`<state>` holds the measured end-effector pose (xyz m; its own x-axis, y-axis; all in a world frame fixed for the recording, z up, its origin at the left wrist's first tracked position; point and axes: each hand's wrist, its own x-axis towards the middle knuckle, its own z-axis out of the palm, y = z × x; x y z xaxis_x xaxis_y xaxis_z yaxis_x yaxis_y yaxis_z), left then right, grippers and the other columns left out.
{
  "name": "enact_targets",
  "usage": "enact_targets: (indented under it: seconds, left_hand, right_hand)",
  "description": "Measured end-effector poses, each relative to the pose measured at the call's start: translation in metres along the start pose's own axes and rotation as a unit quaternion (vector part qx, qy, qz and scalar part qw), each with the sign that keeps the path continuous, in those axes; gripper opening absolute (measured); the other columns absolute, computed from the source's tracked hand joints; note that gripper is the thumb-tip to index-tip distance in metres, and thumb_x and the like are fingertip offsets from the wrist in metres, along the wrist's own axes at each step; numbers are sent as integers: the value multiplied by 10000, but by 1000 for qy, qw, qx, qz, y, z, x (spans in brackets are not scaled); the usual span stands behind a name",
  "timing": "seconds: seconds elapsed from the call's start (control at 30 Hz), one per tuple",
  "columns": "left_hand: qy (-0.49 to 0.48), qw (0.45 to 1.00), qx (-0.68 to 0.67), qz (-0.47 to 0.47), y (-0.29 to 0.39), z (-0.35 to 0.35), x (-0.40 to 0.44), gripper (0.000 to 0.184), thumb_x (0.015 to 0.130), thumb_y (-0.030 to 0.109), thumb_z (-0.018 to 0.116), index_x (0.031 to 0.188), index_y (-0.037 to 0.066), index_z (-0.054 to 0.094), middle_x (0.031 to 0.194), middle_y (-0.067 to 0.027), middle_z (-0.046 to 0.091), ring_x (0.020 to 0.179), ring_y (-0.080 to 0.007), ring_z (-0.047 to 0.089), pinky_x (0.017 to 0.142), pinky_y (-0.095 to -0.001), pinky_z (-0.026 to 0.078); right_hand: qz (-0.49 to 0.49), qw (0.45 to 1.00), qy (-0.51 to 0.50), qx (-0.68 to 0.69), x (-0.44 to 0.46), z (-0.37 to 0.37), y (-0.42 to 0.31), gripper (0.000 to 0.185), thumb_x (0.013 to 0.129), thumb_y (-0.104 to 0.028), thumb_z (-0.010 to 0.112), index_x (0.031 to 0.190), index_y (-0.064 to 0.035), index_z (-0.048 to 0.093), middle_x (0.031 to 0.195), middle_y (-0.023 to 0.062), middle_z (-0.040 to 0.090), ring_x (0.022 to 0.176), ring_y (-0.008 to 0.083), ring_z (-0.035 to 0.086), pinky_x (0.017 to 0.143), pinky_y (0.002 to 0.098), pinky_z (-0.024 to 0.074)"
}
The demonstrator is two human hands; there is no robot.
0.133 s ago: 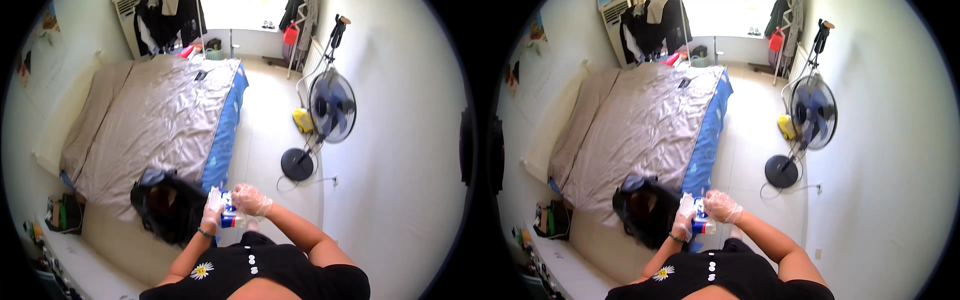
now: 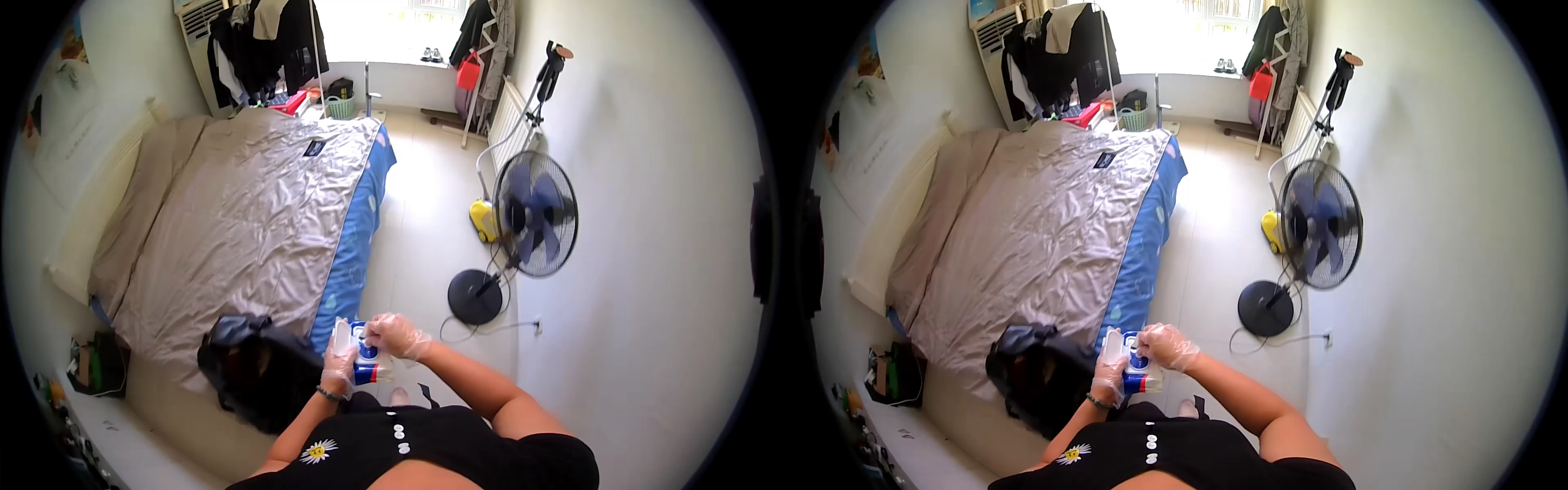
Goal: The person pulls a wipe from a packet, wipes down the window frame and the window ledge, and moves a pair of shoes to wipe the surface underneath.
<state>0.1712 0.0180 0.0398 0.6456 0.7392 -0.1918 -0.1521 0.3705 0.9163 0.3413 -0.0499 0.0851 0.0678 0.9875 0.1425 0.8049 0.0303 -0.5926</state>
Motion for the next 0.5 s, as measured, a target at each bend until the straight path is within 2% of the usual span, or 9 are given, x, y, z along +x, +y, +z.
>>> enact_targets:
  seconds: [0.03,0.07,0.1,0.17,0.23,0.3,0.37,0.43,0.5]
  left_hand:
    - [19,999,27,-17,11,-6,-5,606,802,-105,535,1373,40,392,1252,-74,519,1073,-161,537,934,-277,438]
    - [13,998,44,37,18,7,52,600,804,-87,545,1370,45,397,1237,-72,527,1068,-155,534,920,-275,445]
    - [38,992,106,49,11,9,77,600,801,-73,553,1368,45,397,1223,-73,533,1061,-150,534,914,-277,447]
    - [20,991,116,67,8,15,129,599,803,-70,549,1371,40,392,1245,-69,525,1078,-154,527,932,-278,434]
    - [5,989,122,78,1,35,186,599,805,-67,545,1374,34,388,1268,-64,517,1096,-157,520,950,-280,422]
    - [-28,997,9,77,12,67,270,611,813,-61,534,1393,31,366,1329,-69,483,1153,-157,492,986,-277,391]
    - [-46,983,121,131,2,78,355,595,825,-39,523,1395,16,362,1361,-77,465,1220,-160,455,1028,-264,348]
    - [-36,979,128,155,-8,106,437,583,827,-23,529,1388,30,381,1334,-78,494,1196,-157,473,1020,-275,358]
    - [-51,977,194,72,32,146,497,616,832,-56,542,1407,48,348,1309,-42,485,1147,-140,486,987,-266,396]
  right_hand:
    - [32,996,-10,82,5,21,2,144,772,-195,638,786,-51,644,792,146,622,778,318,616,717,405,495]
    - [26,999,7,30,47,-10,30,131,774,-183,625,800,-59,660,788,144,634,777,314,620,720,400,496]
    - [9,999,29,32,61,-12,51,110,777,-166,608,787,-62,642,770,141,627,752,325,617,704,412,495]
    - [3,998,55,14,91,-16,93,96,782,-151,588,774,-58,605,761,140,622,731,333,613,686,427,491]
    - [26,999,36,-19,120,-22,137,96,797,-127,564,773,-34,556,745,159,610,722,349,608,674,446,486]
    - [32,996,65,-42,173,-62,189,87,800,-110,562,776,-27,552,753,173,607,736,362,604,680,450,485]
    - [36,994,79,-64,216,-86,235,88,800,-110,567,778,-26,552,766,175,607,749,365,602,684,449,485]
    - [41,991,82,-99,258,-130,291,89,800,-110,572,780,-25,552,779,178,608,762,368,600,688,448,484]
    - [14,995,96,-33,297,-176,335,105,806,-121,581,788,-21,558,802,181,609,785,367,598,703,445,486]
